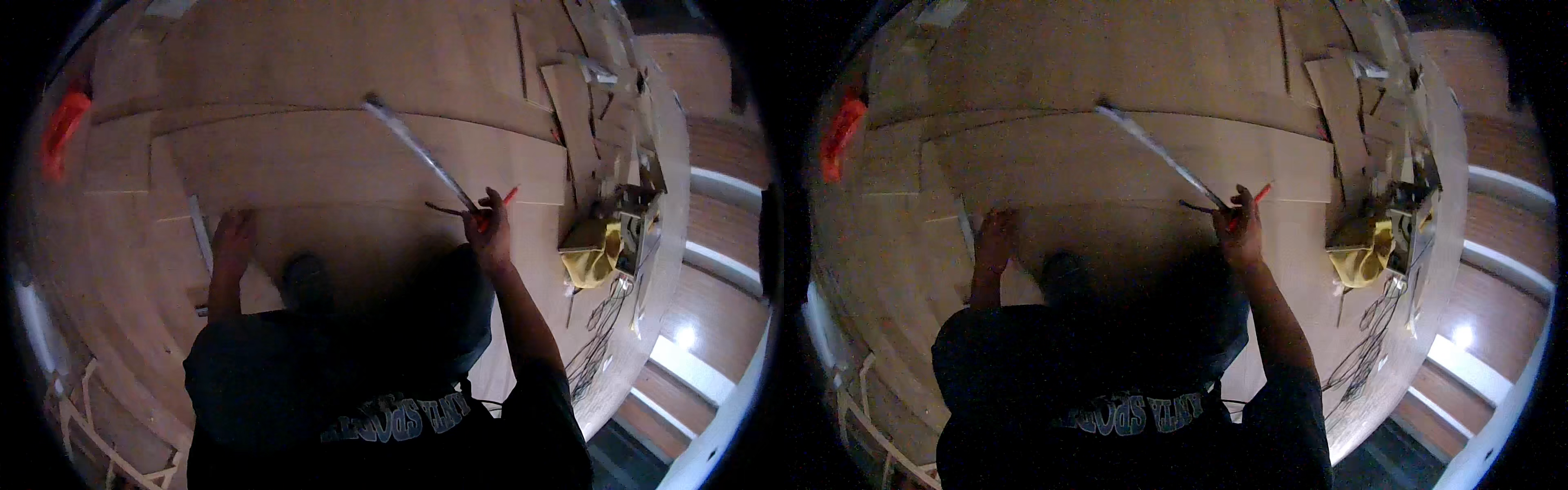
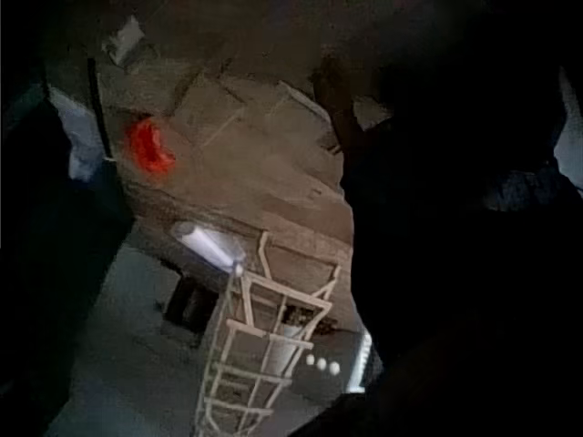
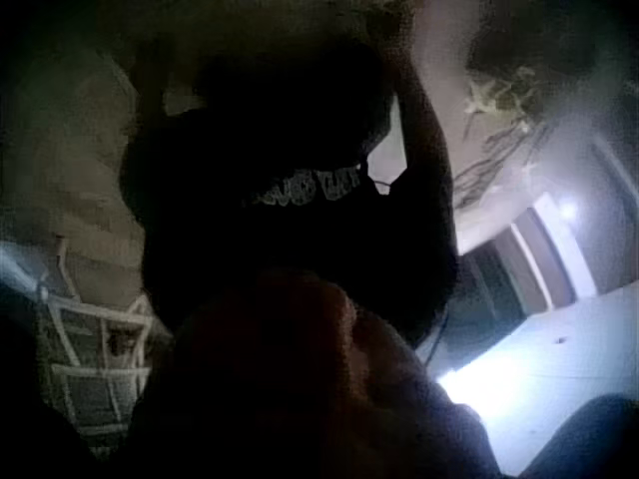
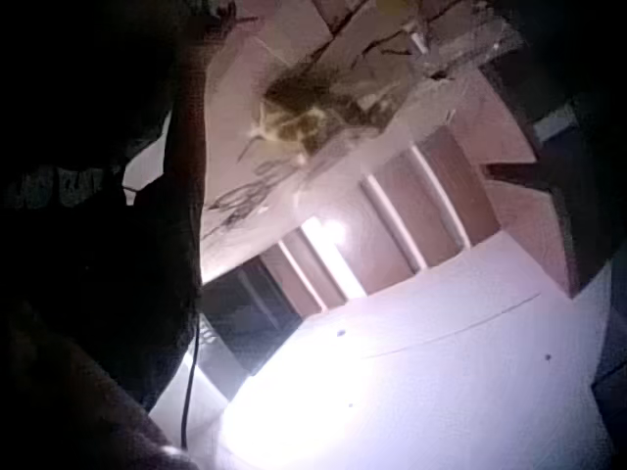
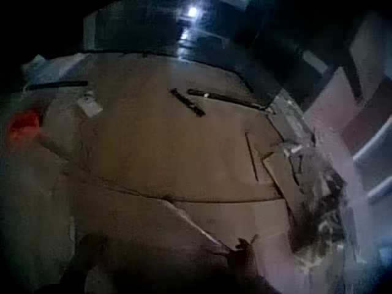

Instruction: The person cuts a flooring plank using a table saw and uses a tape measure and a square to mark another plank with a pencil.

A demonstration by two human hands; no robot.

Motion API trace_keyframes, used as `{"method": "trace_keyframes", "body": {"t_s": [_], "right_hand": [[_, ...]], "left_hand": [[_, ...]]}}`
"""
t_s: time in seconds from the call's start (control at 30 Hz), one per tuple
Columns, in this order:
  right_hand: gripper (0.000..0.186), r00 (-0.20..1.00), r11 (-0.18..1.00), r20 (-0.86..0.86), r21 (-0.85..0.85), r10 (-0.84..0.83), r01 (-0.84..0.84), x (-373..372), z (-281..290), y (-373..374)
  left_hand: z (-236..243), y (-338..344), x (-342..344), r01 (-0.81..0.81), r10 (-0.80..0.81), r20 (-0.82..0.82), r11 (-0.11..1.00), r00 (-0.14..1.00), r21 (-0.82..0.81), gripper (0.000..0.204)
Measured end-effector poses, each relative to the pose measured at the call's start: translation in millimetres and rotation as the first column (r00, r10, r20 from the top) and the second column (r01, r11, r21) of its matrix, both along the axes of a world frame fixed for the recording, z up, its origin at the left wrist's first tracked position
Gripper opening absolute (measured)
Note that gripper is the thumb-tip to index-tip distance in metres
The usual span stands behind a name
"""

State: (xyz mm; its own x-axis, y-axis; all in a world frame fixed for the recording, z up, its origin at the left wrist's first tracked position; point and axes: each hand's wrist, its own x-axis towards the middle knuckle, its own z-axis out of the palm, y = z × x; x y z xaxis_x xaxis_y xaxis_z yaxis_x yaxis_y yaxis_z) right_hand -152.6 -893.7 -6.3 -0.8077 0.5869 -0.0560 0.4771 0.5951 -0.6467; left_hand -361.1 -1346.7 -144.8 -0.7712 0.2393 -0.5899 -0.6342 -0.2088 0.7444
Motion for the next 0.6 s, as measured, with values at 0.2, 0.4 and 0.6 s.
{"method": "trace_keyframes", "body": {"t_s": [0.2, 0.4, 0.6], "right_hand": [[0.057, 0.865, 0.853, 0.121, 0.277, -0.487, 0.442, 276.2, -29.5, 71.5], [0.062, 0.419, 0.616, 0.529, 0.274, -0.738, 0.739, 450.6, -77.6, -34.9], [0.051, 0.106, 0.378, 0.588, 0.362, -0.802, 0.852, 542.1, -116.9, -53.9]], "left_hand": [[-58.7, 12.8, -26.6, -0.170, 0.185, -0.197, 0.981, 0.963, 0.093, 0.035], [-10.8, 6.7, -38.2, -0.265, 0.257, 0.075, 0.954, 0.964, 0.142, 0.039], [17.6, -10.6, -20.1, -0.169, 0.159, 0.112, 0.981, 0.981, 0.092, 0.042]]}}
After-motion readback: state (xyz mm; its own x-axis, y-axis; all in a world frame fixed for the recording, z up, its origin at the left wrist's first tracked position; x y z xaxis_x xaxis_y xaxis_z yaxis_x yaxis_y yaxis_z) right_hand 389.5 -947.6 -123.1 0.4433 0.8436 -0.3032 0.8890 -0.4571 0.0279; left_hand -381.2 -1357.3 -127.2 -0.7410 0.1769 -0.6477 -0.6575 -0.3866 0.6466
